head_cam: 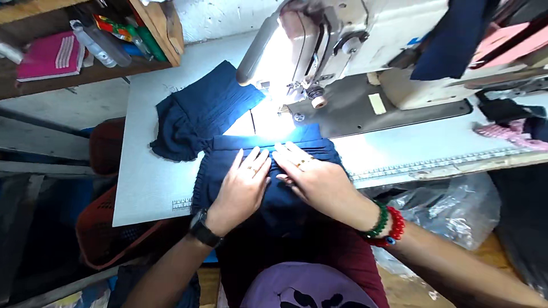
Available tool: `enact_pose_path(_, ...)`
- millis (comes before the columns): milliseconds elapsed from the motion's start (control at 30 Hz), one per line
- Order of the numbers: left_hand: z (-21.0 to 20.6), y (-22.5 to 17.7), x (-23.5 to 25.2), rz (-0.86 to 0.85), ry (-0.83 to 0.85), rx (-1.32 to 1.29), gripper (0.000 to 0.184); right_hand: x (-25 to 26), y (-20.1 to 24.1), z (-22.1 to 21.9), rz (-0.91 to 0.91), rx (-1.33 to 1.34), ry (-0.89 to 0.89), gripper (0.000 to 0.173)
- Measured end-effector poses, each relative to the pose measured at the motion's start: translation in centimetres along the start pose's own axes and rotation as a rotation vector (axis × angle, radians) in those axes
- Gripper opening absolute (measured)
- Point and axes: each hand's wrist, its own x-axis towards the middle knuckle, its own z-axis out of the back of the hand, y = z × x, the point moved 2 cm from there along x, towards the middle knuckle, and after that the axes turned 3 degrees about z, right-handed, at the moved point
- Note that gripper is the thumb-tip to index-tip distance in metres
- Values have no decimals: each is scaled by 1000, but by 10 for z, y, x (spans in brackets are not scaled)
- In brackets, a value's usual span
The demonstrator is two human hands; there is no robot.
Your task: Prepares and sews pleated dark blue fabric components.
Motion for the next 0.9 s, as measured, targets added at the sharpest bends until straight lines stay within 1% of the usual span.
enact_pose_path(100, -4, 7, -6, 69, 62, 45, 50, 2, -4, -9, 0, -31, 22, 49)
enact_pose_path(333, 9, 19, -5, 335, 119, 234, 73, -3, -31, 1, -149, -83, 70, 56)
enact_pose_path(400, 15, 26, -5, 379, 103, 279, 71, -6, -43, 4, -180, -89, 61, 57)
enact_pose_path(433, 20, 31, -3, 385, 77, 276, 67, -6, -49, 6, -194, -77, 46, 55)
enact_pose_path(533, 37, 49, 8, 368, -126, 162, 43, 1, -66, 15, -297, 77, -61, 44)
enact_pose_path(567, 44, 56, 12, 383, -165, 128, 39, 3, -71, 20, -346, 152, -90, 41)
enact_pose_path(667, 56, 84, 21, 491, -138, -55, 36, 3, -85, 31, -504, 394, -118, 36)
enact_pose_path(733, 58, 100, 22, 530, -92, -221, 37, 3, -93, 33, -607, 528, -58, 37)
enact_pose_path(833, 65, 110, 18, 520, -41, -408, 41, 7, -100, 30, -671, 592, 0, 35)
enact_pose_path(900, 65, 116, 21, 537, -39, -476, 38, 10, -103, 26, -674, 607, 2, 32)
